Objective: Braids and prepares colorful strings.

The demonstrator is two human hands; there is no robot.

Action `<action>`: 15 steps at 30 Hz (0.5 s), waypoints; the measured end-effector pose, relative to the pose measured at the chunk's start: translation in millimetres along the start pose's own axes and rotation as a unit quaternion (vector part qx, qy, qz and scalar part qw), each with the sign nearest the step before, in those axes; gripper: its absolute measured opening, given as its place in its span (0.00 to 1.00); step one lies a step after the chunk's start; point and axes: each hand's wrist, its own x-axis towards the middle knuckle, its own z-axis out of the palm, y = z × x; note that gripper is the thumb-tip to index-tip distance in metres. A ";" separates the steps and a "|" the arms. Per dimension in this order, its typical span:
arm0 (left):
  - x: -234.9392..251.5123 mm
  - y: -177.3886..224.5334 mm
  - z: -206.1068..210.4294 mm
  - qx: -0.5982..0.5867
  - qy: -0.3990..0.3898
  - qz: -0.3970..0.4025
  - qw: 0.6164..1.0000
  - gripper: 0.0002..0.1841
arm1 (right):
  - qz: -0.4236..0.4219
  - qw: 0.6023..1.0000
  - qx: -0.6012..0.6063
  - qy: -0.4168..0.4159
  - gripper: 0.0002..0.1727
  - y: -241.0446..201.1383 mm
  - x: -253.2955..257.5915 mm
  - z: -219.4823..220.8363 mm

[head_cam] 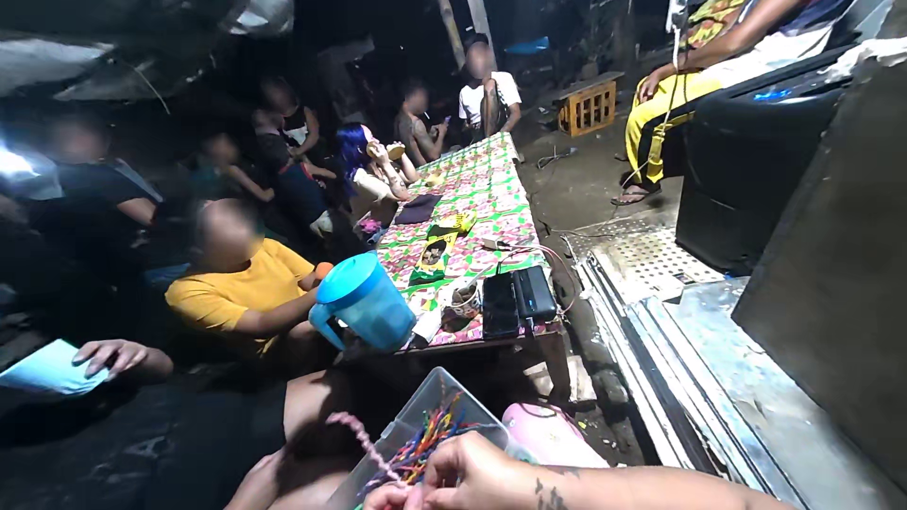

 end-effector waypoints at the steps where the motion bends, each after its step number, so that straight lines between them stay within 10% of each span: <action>1: 0.4 -0.5 2.4 -0.001 -0.007 -0.007 1.000 0.13 | 0.012 1.000 0.009 0.002 0.12 -2.8 -1.2 -4.1; 15: 13.0 -20.7 23.6 -0.084 -0.056 -0.020 0.995 0.14 | 0.078 0.996 0.000 -0.034 0.16 -7.8 -7.8 -32.6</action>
